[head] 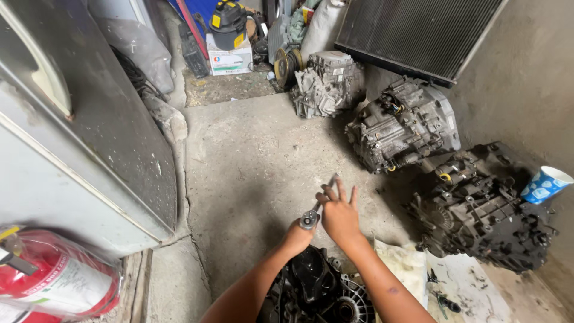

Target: The person uses a ratchet wrench to tighten bolts on a small engine block placed on the floor. The person repeatedly rotates the wrench handle to secure fasteners on the engine casing.

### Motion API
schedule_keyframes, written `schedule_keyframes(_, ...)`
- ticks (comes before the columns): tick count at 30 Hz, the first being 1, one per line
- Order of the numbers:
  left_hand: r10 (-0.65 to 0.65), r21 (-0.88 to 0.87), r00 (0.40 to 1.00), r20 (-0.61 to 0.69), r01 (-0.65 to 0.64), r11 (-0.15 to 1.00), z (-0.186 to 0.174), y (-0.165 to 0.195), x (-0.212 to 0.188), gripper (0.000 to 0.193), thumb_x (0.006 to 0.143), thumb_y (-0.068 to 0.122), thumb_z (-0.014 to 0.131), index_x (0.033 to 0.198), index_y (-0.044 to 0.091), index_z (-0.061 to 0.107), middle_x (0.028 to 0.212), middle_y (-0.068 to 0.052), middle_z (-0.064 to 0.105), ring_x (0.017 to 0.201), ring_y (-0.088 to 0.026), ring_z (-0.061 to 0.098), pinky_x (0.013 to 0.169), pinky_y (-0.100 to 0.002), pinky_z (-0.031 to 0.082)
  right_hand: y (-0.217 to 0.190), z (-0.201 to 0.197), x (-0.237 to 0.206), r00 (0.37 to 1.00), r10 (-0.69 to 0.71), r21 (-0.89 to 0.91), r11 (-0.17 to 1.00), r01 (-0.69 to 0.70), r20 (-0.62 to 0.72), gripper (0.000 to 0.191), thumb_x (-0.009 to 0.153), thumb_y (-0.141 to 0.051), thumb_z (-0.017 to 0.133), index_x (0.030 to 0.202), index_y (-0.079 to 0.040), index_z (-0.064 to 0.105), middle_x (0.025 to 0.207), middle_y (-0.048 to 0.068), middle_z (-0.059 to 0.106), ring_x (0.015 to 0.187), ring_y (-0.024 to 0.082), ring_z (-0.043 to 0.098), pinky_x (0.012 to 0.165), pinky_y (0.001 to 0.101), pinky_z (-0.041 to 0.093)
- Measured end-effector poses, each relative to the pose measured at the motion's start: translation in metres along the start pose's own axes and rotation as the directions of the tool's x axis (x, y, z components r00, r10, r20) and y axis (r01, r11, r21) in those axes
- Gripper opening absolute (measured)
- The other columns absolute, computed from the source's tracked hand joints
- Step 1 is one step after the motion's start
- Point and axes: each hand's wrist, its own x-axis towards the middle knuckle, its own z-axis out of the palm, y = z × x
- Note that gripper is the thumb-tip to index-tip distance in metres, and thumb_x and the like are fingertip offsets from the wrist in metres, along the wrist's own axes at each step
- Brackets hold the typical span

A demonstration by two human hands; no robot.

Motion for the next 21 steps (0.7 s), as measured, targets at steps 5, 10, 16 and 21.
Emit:
schedule_keyframes(5, -0.213, -0.124, 0.964, -0.158, 0.195, 0.973, -0.003, 0.002, -0.002, 0.047, 0.104, 0.041, 0.058, 0.080, 0.001, 0.063, 0.062, -0.016, 0.058, 0.059, -0.023, 0.050, 0.059, -0.042, 0.044, -0.037, -0.027, -0.033, 0.879, 0.080, -0.180, 0.984, 0.007, 0.470, 0.038, 0.088, -0.006, 0.055, 0.125, -0.005, 0.066, 0.128, 0.017, 0.066, 0.135, 0.033, 0.049, 0.119, 0.0640, 0.023)
schedule_keyframes(10, -0.193, -0.322, 0.979, -0.072, 0.160, 0.933, -0.001, 0.003, -0.001, 0.055, 0.109, 0.041, 0.059, 0.074, -0.002, 0.055, 0.062, -0.008, 0.046, 0.064, -0.018, 0.041, 0.056, -0.042, 0.039, -0.062, -0.060, -0.045, 0.560, 0.078, -0.005, 0.991, -0.131, 0.825, 0.031, 0.102, -0.027, 0.054, 0.115, -0.005, 0.071, 0.122, 0.018, 0.070, 0.119, 0.032, 0.067, 0.108, 0.0471, 0.048)
schedule_keyframes(16, 0.044, 0.070, 0.998, -0.049, -0.041, 0.997, 0.003, -0.012, 0.001, 0.023, 0.099, 0.021, 0.057, 0.093, 0.000, 0.065, 0.081, -0.019, 0.067, 0.074, -0.028, 0.064, 0.066, -0.044, 0.049, -0.011, -0.030, 0.003, 0.764, 0.134, -0.036, 0.989, -0.143, 0.632, 0.031, 0.090, -0.006, 0.061, 0.113, -0.022, 0.076, 0.125, 0.008, 0.071, 0.137, 0.028, 0.050, 0.124, 0.0576, 0.023)
schedule_keyframes(21, -0.042, 0.017, 0.997, 0.070, 0.041, 0.999, 0.006, -0.020, -0.003, 0.013, 0.093, 0.010, 0.058, 0.098, 0.001, 0.065, 0.089, -0.018, 0.073, 0.082, -0.029, 0.071, 0.071, -0.042, 0.053, -0.009, 0.003, 0.002, 0.987, -0.156, 0.054, 0.986, 0.157, -0.028, 0.029, 0.074, -0.006, 0.066, 0.101, -0.013, 0.076, 0.132, 0.011, 0.066, 0.138, 0.039, 0.047, 0.114, 0.0696, 0.022)
